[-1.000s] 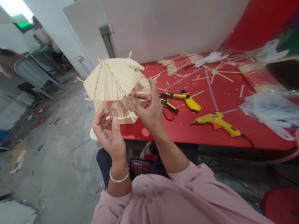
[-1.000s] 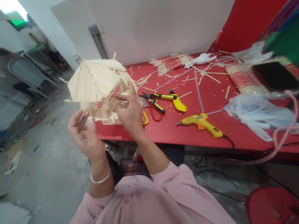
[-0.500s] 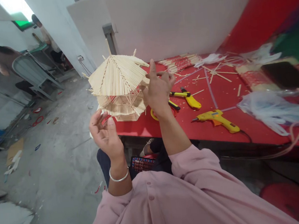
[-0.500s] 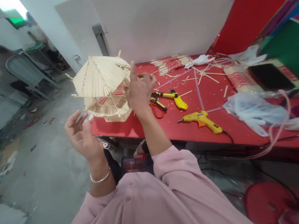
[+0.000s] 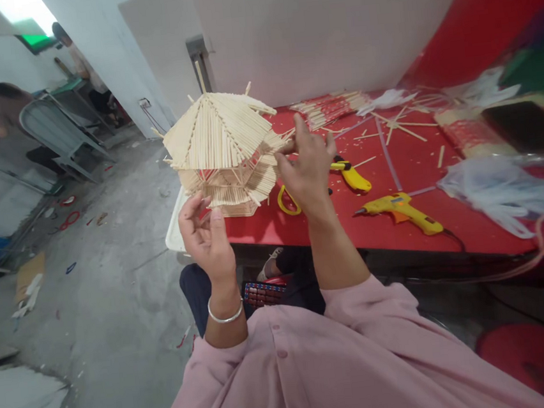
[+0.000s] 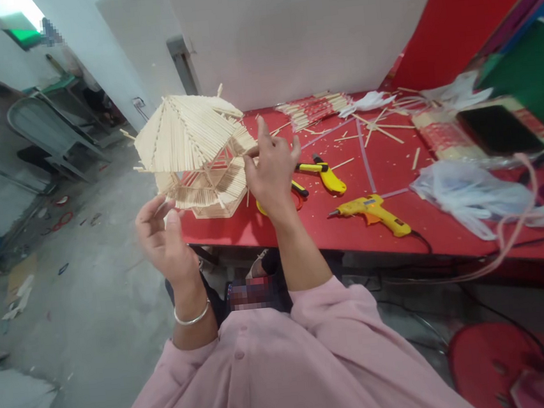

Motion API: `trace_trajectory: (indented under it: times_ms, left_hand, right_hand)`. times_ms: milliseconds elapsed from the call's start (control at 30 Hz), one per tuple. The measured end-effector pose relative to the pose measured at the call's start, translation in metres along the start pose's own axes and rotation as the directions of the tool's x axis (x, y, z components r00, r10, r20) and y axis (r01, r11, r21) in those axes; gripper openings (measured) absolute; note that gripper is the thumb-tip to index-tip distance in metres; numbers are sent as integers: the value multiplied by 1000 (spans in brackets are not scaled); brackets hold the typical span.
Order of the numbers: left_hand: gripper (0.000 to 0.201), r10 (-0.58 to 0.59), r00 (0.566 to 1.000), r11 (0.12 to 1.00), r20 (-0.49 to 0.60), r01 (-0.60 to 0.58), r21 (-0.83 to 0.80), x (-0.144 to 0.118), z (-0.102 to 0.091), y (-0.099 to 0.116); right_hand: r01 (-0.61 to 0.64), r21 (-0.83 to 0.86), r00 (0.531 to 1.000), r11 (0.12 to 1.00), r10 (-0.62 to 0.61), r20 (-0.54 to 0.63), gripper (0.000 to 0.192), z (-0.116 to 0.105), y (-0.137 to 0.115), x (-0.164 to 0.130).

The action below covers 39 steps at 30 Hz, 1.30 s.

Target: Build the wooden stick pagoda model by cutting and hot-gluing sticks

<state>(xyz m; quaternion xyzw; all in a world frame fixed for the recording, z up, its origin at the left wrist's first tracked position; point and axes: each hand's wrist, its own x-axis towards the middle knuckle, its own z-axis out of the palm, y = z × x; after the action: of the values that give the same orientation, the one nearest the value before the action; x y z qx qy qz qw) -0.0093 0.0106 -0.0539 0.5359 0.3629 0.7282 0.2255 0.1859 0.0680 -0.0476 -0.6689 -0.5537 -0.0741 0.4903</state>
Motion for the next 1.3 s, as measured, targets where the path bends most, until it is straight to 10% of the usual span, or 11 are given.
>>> trace_trajectory:
  times_ms: [200, 400, 533, 667, 967, 1300]
  left_hand:
    - [26, 30, 994, 999, 102, -35, 40, -2, -1, 1]
    - [33, 100, 942, 994, 321, -106, 0, -2, -12, 1]
    - [24, 48, 975, 995, 215, -66, 77, -1, -23, -7]
    - [19, 108, 991, 971, 79, -122, 205, 6, -32, -17]
    - [21, 112, 975, 820, 191, -199, 537, 20, -23, -20]
    - [17, 174, 981, 893, 88, -194, 406, 28, -32, -37]
  right_hand:
    - [211, 206, 974, 956, -222, 34, 57, -44, -46, -49]
    - [374, 386, 836, 843, -487, 254, 56, -58, -90, -73]
    - [328, 386, 888, 862, -421, 186, 56, -50, -97, -77]
    - [319, 123, 945, 940, -326, 38, 18, -40, -98, -71]
    - [417, -109, 858, 902, -351, 375, 50, -15, -111, -69]
    - [240, 20, 871, 971, -224, 437, 53, 20, -118, -63]
